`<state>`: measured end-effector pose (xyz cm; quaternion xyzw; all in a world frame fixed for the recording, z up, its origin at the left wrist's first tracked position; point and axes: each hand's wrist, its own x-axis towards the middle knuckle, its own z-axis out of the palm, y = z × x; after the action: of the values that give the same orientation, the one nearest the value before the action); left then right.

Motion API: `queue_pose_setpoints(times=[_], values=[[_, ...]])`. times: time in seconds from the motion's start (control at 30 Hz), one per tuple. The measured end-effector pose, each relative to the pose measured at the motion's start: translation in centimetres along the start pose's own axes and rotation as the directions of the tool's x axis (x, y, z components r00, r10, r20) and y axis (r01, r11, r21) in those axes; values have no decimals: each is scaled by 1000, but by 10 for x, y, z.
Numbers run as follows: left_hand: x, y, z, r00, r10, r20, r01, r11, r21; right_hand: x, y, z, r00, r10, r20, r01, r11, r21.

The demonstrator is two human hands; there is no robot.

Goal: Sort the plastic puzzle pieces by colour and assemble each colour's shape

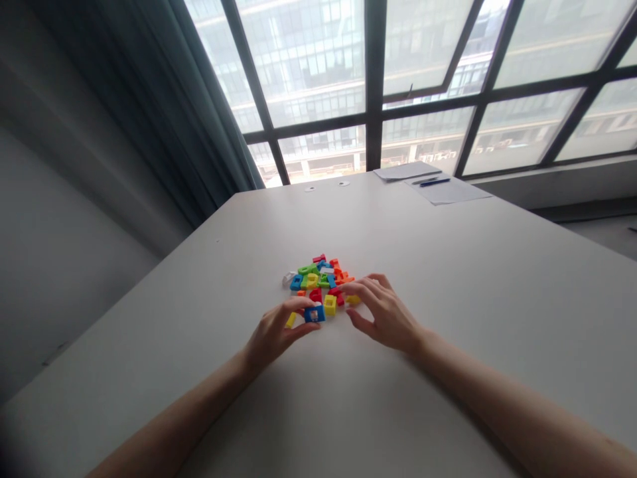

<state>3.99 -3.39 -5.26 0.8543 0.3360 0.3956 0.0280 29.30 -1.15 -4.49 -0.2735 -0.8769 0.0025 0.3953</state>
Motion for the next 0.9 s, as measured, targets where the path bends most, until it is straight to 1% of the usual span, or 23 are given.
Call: queue_pose_setpoints(times=[0.1, 0.23, 0.37, 0.53, 0.67, 0.9], values=[[1, 0, -1, 1000, -15, -20, 14, 999, -48, 2, -9, 5, 993, -98, 62, 99, 995, -1], [0, 1, 1, 1000, -7, -14, 5, 991, -137, 4, -15, 11, 986, -124, 115, 123, 992, 13], [-1, 6, 3, 1000, -10, -10, 8, 980, -200, 5, -18, 14, 988, -123, 96, 121, 992, 28], [-1, 8, 2, 1000, -4, -1, 4, 975, -222, 4, -19, 14, 989, -131, 61, 128, 990, 50], [0, 6, 2, 1000, 19, 19, -15, 981, -192, 4, -18, 12, 989, -144, 18, 143, 988, 57], [0, 0, 1, 999, 34, 22, -32, 992, -122, 4, -14, 10, 993, -116, -1, 116, 992, 54]])
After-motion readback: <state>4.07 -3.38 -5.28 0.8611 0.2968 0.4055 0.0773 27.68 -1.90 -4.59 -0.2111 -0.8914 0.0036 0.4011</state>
